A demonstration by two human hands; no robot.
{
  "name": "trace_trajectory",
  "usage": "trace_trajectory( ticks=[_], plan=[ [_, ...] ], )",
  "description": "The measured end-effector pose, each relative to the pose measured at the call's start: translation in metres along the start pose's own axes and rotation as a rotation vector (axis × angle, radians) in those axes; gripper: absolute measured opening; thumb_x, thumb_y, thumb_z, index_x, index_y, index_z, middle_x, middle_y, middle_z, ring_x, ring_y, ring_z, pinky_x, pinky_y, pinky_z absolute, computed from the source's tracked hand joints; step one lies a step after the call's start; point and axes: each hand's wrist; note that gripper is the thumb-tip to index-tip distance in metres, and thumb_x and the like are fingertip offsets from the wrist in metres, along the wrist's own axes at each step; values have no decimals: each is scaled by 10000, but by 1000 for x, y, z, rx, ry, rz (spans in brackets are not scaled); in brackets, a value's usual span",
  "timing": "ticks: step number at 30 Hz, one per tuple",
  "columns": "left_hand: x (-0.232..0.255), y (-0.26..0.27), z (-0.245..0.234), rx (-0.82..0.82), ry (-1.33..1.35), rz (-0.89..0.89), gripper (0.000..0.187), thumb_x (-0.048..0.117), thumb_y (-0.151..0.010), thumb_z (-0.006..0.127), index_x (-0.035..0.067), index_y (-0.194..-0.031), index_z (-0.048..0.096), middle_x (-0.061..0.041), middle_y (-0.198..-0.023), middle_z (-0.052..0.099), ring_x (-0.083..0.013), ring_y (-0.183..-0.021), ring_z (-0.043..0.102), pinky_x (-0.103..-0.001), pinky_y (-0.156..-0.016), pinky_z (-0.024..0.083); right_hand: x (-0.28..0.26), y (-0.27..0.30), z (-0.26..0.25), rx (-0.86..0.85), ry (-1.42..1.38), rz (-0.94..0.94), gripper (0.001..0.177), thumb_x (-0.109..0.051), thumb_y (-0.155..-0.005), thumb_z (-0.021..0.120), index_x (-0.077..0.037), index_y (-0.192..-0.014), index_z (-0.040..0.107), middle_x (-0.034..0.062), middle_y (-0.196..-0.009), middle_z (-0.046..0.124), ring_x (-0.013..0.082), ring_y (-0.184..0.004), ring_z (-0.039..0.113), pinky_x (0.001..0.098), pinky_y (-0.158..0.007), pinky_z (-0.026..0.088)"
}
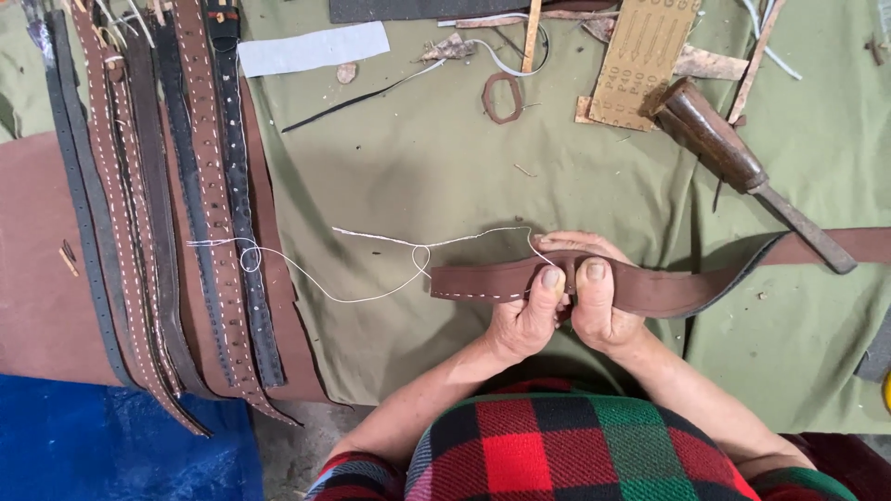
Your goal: Hand-stitching a leather belt using an awl, needle, and thread, followed by tapping the stitches with a wooden tool.
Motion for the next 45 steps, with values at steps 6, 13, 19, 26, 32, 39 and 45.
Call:
trace_trajectory(
  ticks=[6, 13, 19, 26, 32, 39, 45],
  plan=[
    [-6, -4, 0, -24, -68, 34, 467, 283, -1086, 539, 12, -723, 656, -125, -556, 596, -150, -439, 583, -230, -397, 524, 6, -3, 0, -6, 28, -112, 539, -229, -1091, 338, 42, -842, 732, 124, -572, 631, 352, -675, 712, 514, -879, 600],
    [-21, -9, -6, -18, -82, -4, 452, 329, -1103, 550, 23, -788, 660, -147, -683, 654, -159, -572, 633, -265, -487, 576, -21, -5, 5, 40, -92, 21, 519, -219, -1100, 324, -40, -736, 647, 74, -511, 573, 177, -462, 559, 307, -421, 506],
    [38, -1, 8, -34, -56, -104, 405, 354, -1066, 615, 14, -857, 684, -163, -770, 699, -183, -646, 681, -279, -526, 617, -12, 13, -1, 18, -323, 221, 646, -432, -1096, 334, 85, -1036, 716, 83, -534, 471, 165, -422, 549, 316, -336, 552],
    [17, 6, 10, 40, -64, -135, 438, 400, -1053, 618, 2, -899, 719, -153, -795, 725, -174, -679, 695, -281, -556, 624, -47, 0, 7, 45, -203, 173, 551, -229, -1135, 335, -55, -665, 565, 61, -509, 491, 165, -391, 542, 269, -327, 469],
    [50, -2, 24, 16, -209, 173, 303, 196, -1078, 525, -23, -969, 704, -186, -893, 730, -185, -809, 699, -320, -591, 624, -39, -13, 4, 40, -117, 94, 494, -159, -1121, 354, -43, -704, 593, 113, -574, 549, 199, -499, 555, 315, -451, 489],
    [5, 0, 18, 27, -282, 371, 253, 111, -1067, 502, -63, -1118, 679, -188, -1056, 740, -222, -979, 712, -388, -834, 617, -2, 1, -9, 6, -40, 27, 456, -158, -1093, 344, 24, -900, 716, 178, -800, 715, 289, -716, 682, 442, -756, 585],
    [-4, -1, 15, -22, -306, 449, 295, 93, -1060, 502, -118, -1229, 621, -223, -1178, 713, -281, -1132, 679, -460, -980, 550, 8, 8, -12, -13, -48, 15, 477, -173, -1075, 329, 58, -1030, 743, 211, -890, 755, 379, -831, 738, 500, -858, 591]
  ],
)
Point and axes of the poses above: each hand's wrist, its own y-axis away from the middle knuckle, its own z-axis out of the palm, x = y × z
